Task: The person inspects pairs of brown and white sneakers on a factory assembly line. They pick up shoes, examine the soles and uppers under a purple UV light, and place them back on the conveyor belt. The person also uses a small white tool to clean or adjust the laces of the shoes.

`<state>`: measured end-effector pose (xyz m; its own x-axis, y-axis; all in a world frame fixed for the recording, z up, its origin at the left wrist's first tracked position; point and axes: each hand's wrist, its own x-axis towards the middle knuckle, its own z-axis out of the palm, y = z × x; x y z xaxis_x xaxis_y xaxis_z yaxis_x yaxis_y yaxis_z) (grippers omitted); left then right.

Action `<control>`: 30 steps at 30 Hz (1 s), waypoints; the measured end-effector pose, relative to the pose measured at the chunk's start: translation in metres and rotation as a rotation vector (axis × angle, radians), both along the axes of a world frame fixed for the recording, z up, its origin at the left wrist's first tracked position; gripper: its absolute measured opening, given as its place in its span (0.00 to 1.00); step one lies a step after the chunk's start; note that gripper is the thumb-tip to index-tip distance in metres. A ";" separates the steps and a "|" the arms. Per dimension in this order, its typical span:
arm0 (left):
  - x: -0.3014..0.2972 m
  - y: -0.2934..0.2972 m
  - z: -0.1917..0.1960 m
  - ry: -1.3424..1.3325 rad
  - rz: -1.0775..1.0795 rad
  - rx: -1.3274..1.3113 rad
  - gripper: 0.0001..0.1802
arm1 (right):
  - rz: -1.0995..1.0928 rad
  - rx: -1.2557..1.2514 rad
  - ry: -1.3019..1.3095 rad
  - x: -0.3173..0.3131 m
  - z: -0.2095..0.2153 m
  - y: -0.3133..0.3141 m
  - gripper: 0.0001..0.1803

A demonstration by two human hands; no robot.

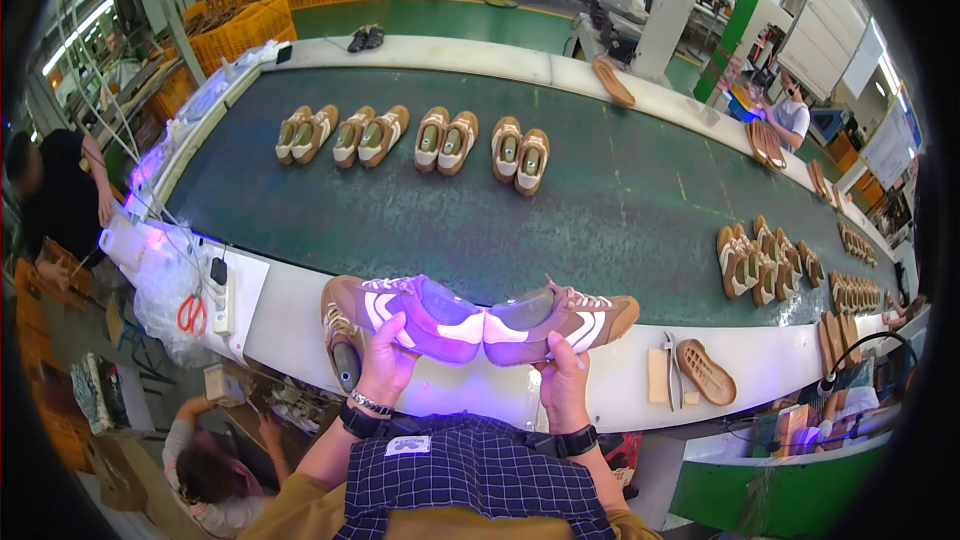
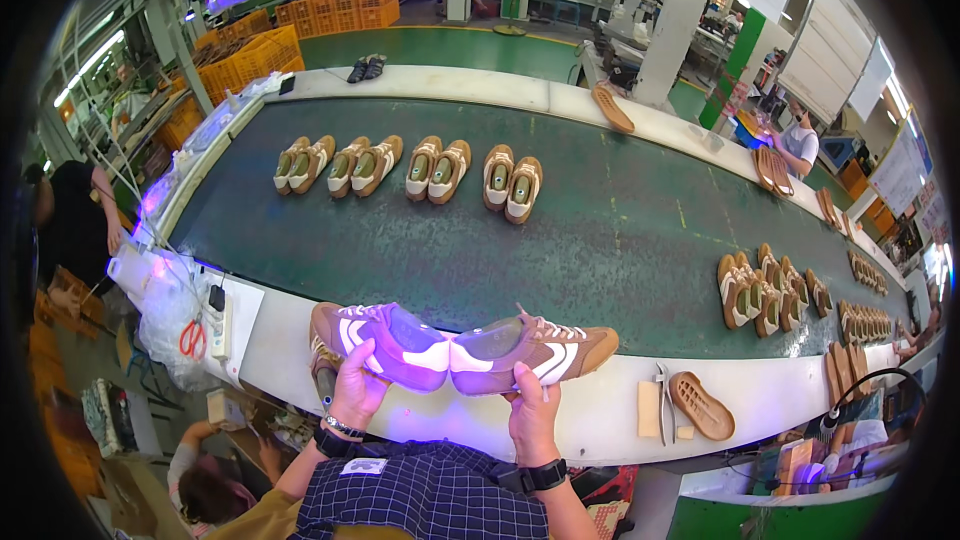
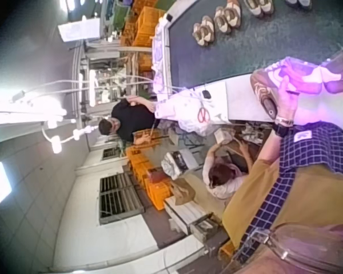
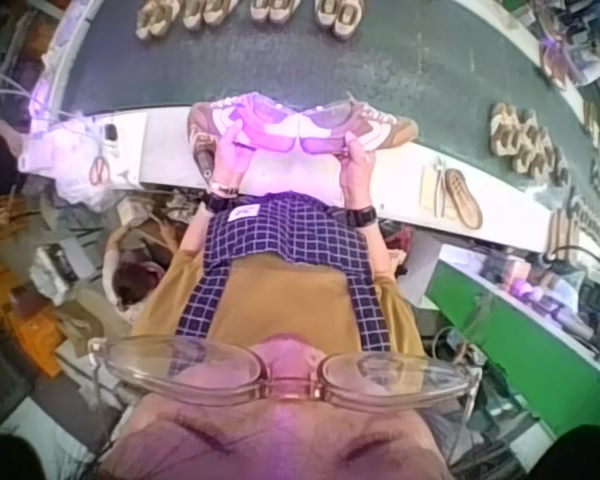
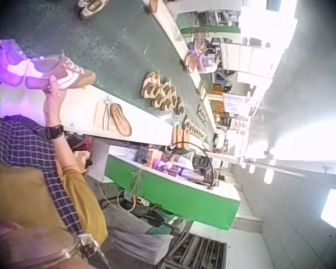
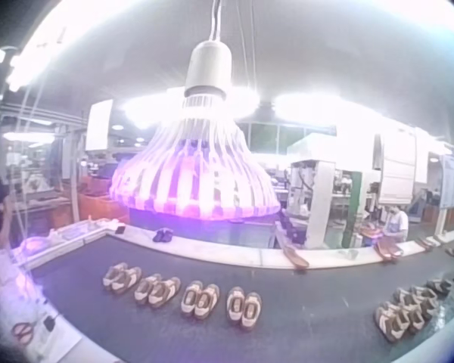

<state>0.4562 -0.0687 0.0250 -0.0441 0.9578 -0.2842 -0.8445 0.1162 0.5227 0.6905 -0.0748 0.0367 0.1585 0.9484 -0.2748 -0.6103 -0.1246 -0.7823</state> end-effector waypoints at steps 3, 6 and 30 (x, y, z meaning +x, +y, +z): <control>0.000 -0.004 0.004 -0.064 -0.046 0.009 0.23 | 0.061 0.008 0.078 0.009 0.004 -0.002 0.23; 0.006 -0.005 0.011 -0.086 -0.176 0.014 0.24 | 0.206 0.061 0.156 0.021 0.003 -0.003 0.24; 0.214 0.295 -0.023 0.029 -0.501 -0.075 0.21 | 0.175 0.082 0.375 0.161 -0.047 0.268 0.20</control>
<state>0.6705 0.2267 0.0016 0.4066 0.8401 -0.3590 -0.6604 0.5418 0.5200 0.8519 0.1933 -0.0106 -0.1034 0.9732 -0.2054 -0.8298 -0.1982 -0.5217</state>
